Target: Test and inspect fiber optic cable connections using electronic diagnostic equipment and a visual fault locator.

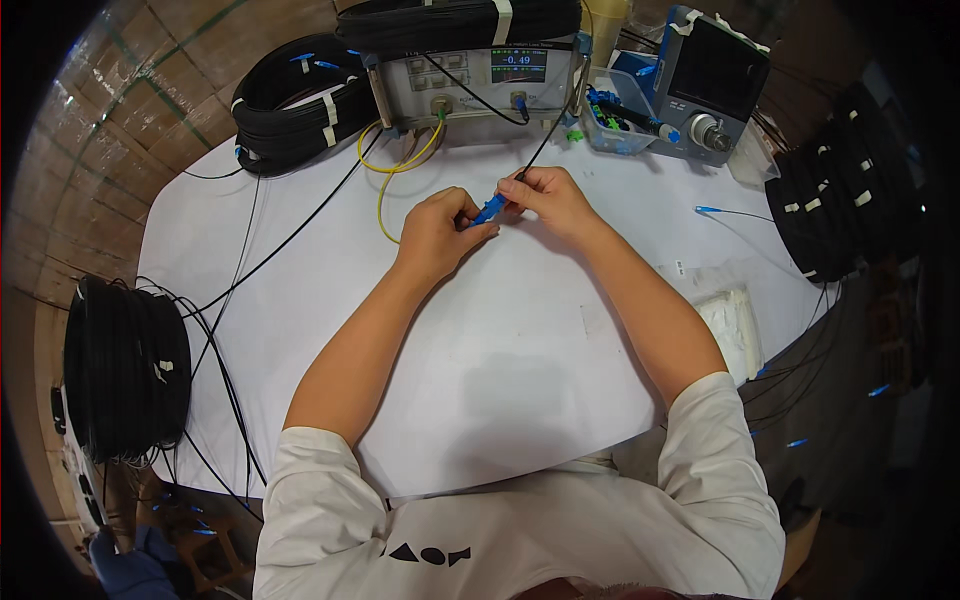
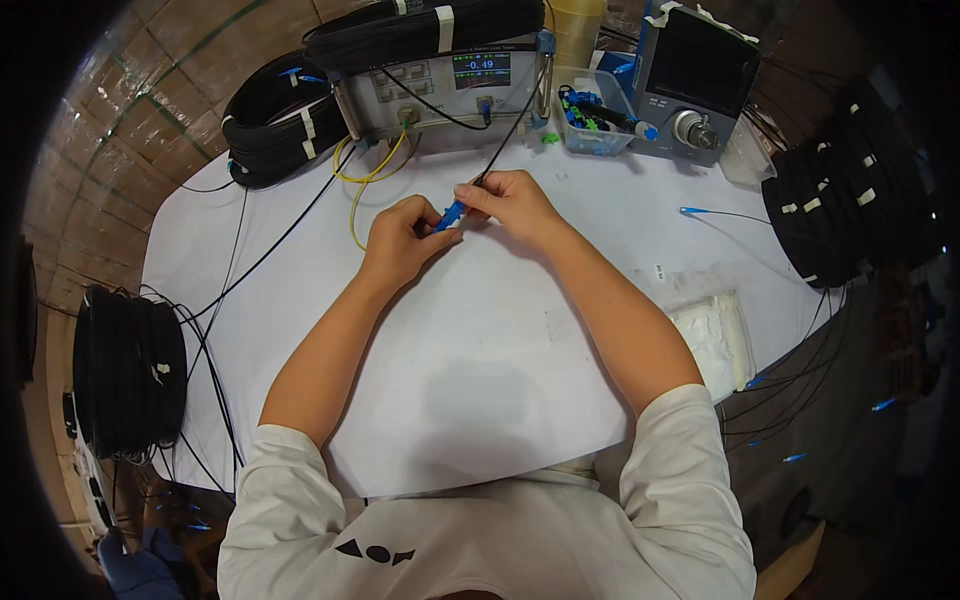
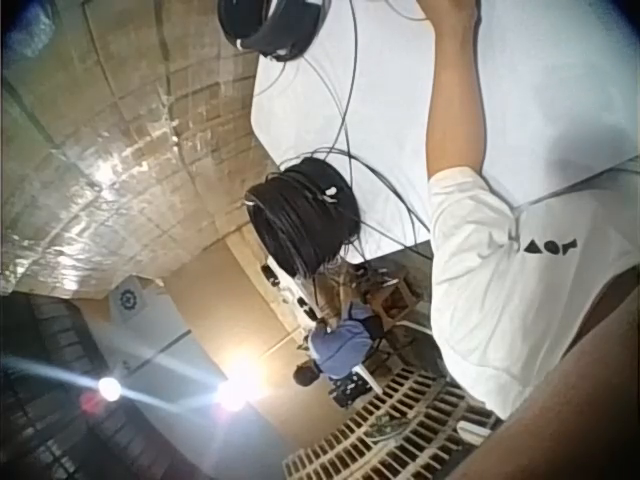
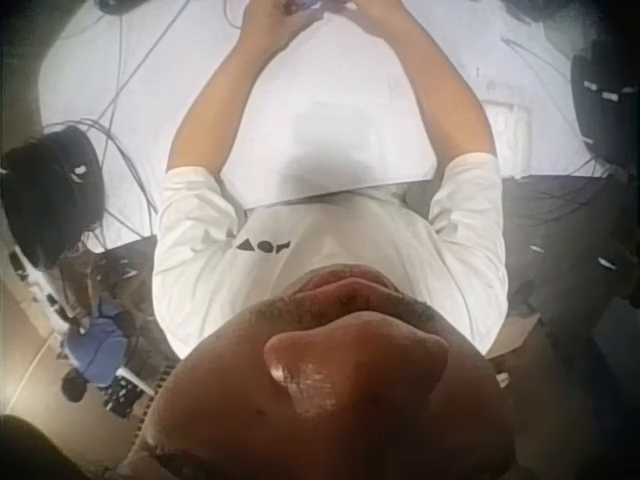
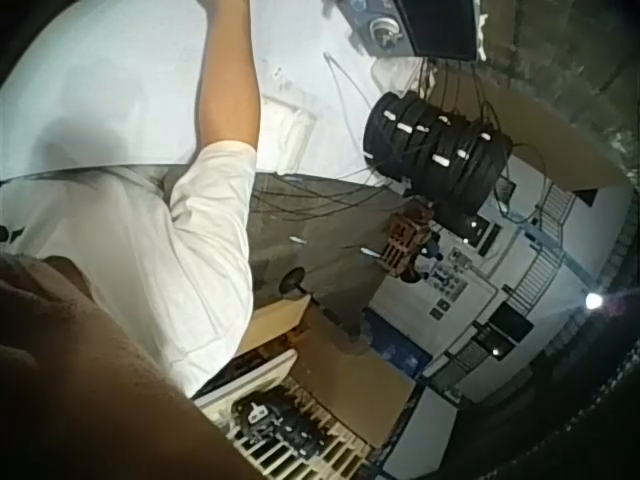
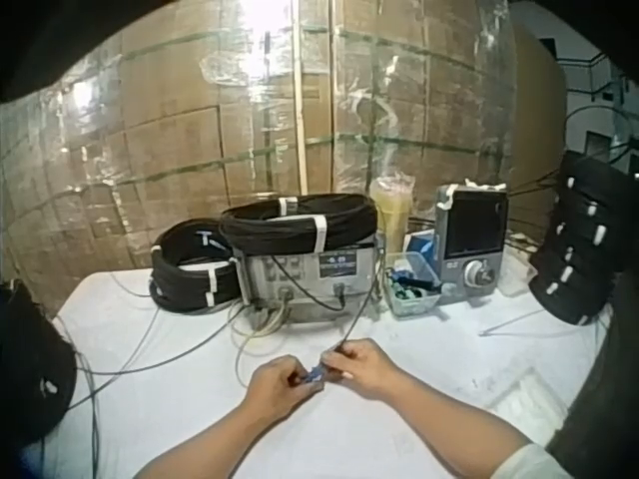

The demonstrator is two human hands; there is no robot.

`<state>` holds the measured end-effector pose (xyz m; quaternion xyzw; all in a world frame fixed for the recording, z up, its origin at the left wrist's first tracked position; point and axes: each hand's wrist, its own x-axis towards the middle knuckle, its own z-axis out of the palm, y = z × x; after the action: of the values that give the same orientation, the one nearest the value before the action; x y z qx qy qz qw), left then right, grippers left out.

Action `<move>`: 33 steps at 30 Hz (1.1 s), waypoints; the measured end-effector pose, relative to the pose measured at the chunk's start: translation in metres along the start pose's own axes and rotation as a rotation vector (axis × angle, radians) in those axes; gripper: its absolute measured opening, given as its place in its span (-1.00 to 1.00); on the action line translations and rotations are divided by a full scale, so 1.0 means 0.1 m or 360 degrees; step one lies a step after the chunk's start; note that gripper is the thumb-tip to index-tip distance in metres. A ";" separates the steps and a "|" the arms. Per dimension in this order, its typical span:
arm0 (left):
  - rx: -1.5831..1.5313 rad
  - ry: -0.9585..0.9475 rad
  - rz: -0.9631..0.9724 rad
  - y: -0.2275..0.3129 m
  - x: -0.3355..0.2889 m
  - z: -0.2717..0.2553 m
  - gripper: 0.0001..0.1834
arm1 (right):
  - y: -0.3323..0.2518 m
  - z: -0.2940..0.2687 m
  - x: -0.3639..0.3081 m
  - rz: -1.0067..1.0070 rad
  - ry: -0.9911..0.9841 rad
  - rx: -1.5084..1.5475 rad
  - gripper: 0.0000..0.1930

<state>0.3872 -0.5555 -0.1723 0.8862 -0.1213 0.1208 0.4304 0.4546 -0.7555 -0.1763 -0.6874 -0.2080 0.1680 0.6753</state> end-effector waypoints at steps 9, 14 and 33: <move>-0.0061 0.0067 0.0031 -0.05 0.00 0.05 -0.75 | -0.03 0.08 -0.01 -0.0114 0.0093 0.0011 -0.76; 0.0048 0.0047 0.0138 0.05 0.00 0.03 -0.79 | -0.02 0.02 -0.02 -0.0077 0.0090 0.0004 -0.80; -0.0149 -0.0176 0.0275 -0.06 0.04 0.02 -0.82 | -0.05 0.01 -0.01 -0.0026 0.0091 0.0070 -0.82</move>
<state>0.3928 -0.5534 -0.1769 0.8568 -0.2265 0.1026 0.4518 0.4532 -0.7547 -0.1718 -0.6751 -0.1904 0.1472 0.6974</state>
